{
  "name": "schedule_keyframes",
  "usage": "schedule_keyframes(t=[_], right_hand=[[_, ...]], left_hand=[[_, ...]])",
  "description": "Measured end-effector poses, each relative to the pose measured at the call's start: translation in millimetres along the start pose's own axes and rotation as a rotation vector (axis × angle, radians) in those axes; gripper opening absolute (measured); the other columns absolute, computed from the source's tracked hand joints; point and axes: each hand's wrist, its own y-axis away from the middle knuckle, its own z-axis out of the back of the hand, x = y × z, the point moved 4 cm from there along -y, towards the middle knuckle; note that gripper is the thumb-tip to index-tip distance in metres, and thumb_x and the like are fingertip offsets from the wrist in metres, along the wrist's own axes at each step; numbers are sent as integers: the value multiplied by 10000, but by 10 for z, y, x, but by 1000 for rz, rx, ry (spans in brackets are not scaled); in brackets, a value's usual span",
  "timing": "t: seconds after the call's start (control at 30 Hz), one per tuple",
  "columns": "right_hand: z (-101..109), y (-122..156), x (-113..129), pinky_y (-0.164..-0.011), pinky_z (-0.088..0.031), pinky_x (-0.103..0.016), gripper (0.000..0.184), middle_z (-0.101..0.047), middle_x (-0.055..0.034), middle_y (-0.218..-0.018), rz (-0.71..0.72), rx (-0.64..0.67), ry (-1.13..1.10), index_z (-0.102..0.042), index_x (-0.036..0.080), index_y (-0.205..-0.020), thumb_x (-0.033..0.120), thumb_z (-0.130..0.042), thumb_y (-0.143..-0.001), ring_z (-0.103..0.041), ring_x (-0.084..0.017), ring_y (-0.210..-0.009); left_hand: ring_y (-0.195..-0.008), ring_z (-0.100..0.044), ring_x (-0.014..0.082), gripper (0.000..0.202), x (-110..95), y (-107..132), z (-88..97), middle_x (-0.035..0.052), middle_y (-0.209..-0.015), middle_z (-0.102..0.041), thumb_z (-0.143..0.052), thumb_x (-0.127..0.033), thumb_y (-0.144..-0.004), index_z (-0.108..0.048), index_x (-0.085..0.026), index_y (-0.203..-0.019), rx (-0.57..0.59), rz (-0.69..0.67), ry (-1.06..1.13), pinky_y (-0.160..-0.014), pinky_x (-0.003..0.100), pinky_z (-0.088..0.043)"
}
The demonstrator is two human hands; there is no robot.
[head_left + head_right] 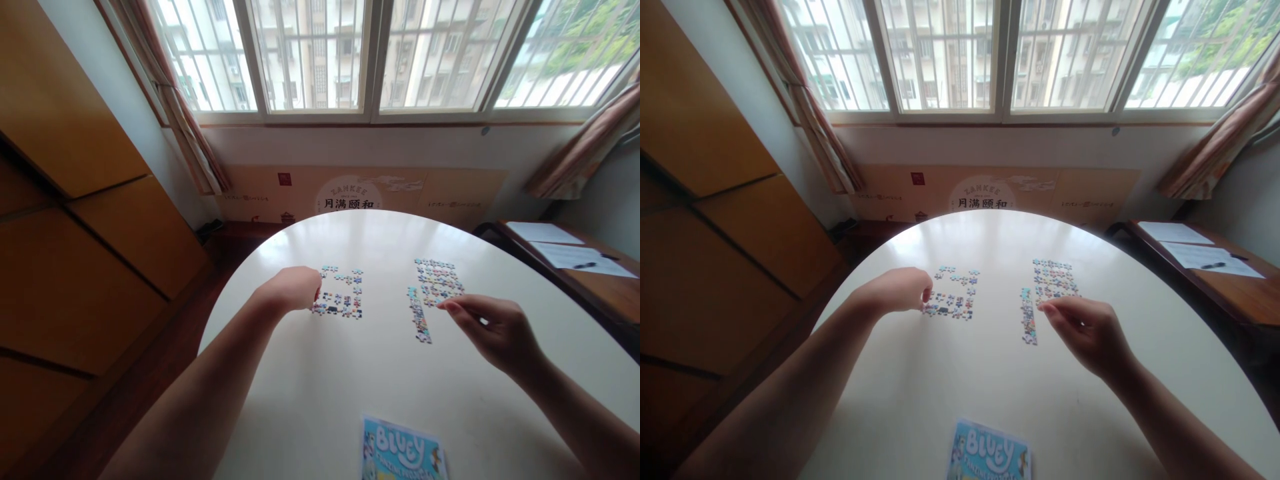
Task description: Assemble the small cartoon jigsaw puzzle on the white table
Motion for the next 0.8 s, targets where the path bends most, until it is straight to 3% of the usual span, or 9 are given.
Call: schedule_keyframes(t=[0.5,0.67,0.8], right_hand=[[-11,-12,-4,-505,-525,-261,195,-779,-53,-769,-17,40,-14,-775,199,-838,290,-630,-931,-710,-187,-621],[0,-7,18,-514,-515,-275,210,-774,-56,-765,-40,14,-19,-771,202,-827,307,-625,-936,-699,-189,-620],[15,-14,19,-529,-513,-279,206,-775,-59,-775,-46,-1,-23,-771,201,-822,306,-631,-931,-701,-195,-642]], left_hand=[[-777,-690,254,193,-52,52,29,143,-964,-756,-708,-132,-694,-788,-170,-866,56,35,-31,-708,319,-518],[-757,-677,242,212,-25,72,12,137,-953,-767,-720,-161,-676,-799,-170,-873,110,46,-69,-665,289,-502],[-718,-665,234,217,-119,110,20,131,-930,-769,-749,-203,-671,-806,-169,-878,140,26,-87,-633,288,-492]])
